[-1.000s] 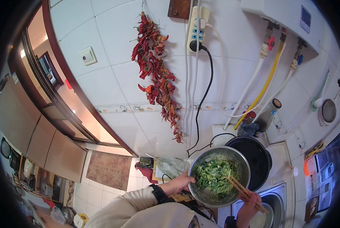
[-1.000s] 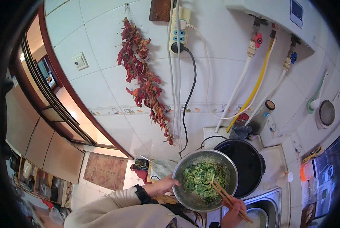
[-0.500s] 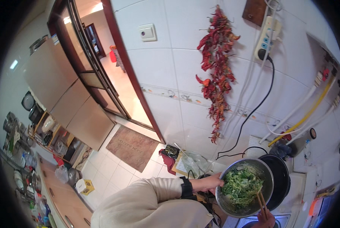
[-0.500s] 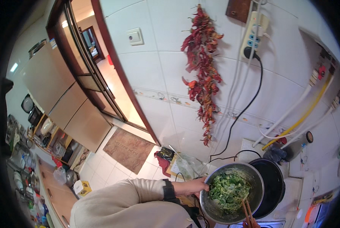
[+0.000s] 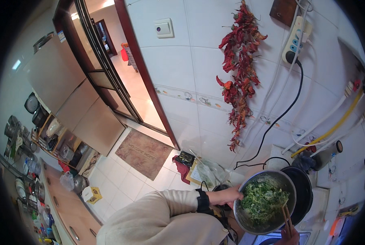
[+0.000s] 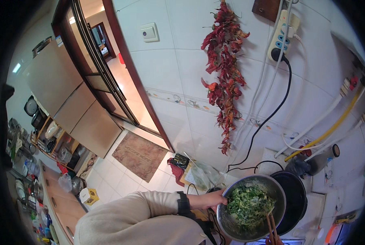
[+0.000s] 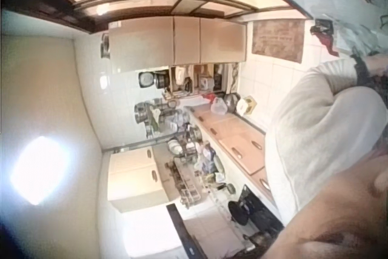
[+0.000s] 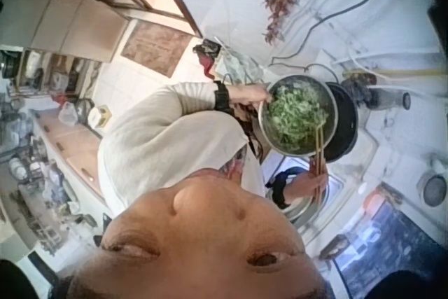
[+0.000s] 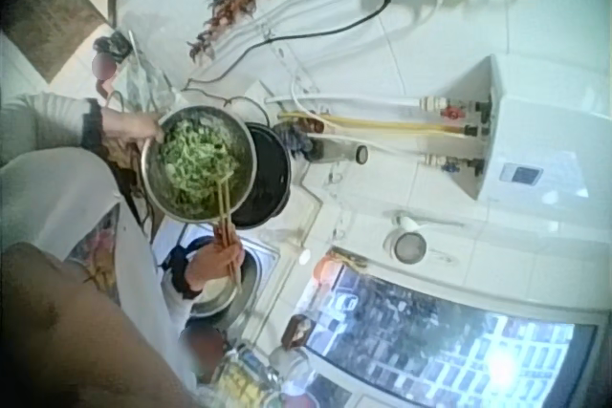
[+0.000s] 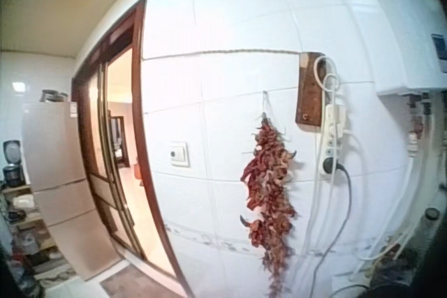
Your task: The person plugs in an electric griddle, then mixes chopped green vegetables in a metal bowl with chopsticks. They pour oil into the griddle and transfer portions of the vegetable mixture onto the hot surface to cook.
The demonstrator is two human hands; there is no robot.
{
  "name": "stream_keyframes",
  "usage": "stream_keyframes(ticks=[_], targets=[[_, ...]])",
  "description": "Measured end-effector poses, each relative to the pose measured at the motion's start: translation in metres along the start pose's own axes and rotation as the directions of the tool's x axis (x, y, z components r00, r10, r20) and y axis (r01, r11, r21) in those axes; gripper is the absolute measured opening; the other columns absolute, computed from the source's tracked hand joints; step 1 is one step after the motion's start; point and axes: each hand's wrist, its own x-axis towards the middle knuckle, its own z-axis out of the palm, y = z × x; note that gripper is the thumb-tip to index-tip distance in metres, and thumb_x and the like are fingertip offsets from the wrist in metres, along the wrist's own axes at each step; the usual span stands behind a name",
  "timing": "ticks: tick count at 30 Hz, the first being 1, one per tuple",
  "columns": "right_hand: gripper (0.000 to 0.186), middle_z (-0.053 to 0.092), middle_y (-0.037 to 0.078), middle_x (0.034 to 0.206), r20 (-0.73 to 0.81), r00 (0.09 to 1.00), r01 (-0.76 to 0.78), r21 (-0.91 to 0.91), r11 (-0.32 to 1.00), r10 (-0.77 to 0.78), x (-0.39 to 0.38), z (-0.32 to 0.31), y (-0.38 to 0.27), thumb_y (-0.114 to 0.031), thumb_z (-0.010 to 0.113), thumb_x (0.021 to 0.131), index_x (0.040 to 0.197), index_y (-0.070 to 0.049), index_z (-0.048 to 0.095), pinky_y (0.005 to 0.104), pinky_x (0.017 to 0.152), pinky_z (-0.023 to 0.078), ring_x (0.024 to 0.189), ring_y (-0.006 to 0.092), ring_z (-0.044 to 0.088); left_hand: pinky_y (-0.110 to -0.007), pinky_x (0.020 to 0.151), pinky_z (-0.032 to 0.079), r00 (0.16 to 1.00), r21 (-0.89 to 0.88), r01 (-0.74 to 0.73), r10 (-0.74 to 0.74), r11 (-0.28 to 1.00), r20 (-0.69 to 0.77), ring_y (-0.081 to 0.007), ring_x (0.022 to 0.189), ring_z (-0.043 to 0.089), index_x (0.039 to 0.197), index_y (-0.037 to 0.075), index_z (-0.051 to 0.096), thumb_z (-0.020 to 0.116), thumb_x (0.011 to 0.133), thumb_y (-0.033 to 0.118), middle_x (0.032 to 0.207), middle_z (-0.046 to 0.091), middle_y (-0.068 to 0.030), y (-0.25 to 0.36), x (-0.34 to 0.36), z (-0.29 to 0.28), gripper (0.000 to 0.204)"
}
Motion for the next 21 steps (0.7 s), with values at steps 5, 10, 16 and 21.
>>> stream_keyframes(ticks=[5,10,16,21], targets=[[0.036,0.064,0.009,0.082,-0.129,0.975,-0.140,0.264,0.954,0.179,-0.012,0.005,0.010,-0.022,0.076,0.077,0.097,-0.001,0.056,0.0380,0.068,0.049,0.075,0.0261,0.060,-0.035,0.052,0.058,1.000,-0.004,-0.008,0.008,1.000,0.017,-0.0231,0.072,0.067,0.140,0.010,0.019,0.046,0.077,0.000,0.105,0.057,-0.0147,0.003,-0.004,0.001,0.069],[0.033,0.063,0.011,0.082,-0.124,0.981,-0.124,0.180,0.976,0.148,-0.013,0.003,0.004,-0.023,0.074,0.079,0.097,-0.002,0.056,0.0387,0.064,0.047,0.075,0.0284,0.060,-0.039,0.052,0.058,1.000,0.091,0.008,-0.008,0.996,-0.007,-0.0293,0.076,0.067,0.135,0.004,0.024,0.048,0.077,0.001,0.103,0.058,-0.0191,0.004,-0.003,0.001,0.063],[0.025,0.066,0.012,0.088,0.062,0.971,-0.231,0.470,0.852,0.229,-0.007,-0.004,-0.008,-0.022,0.056,0.092,0.097,0.002,0.055,0.0344,0.067,0.050,0.076,0.0236,0.063,-0.033,0.052,0.057,0.999,0.024,0.017,-0.018,1.000,0.037,-0.0203,0.071,0.066,0.140,0.011,0.020,0.047,0.077,0.003,0.102,0.058,-0.0125,0.003,-0.003,0.004,0.070],[0.036,0.065,0.015,0.092,0.145,0.908,-0.368,0.724,0.583,0.394,-0.003,-0.004,-0.026,-0.029,0.045,0.097,0.100,0.006,0.054,0.0328,0.076,0.053,0.084,0.0240,0.064,-0.038,0.060,0.058,0.999,0.021,-0.037,0.036,0.999,0.032,-0.0247,0.087,0.065,0.139,0.010,0.023,0.049,0.078,0.003,0.108,0.056,-0.0137,-0.002,-0.002,0.001,0.067]])
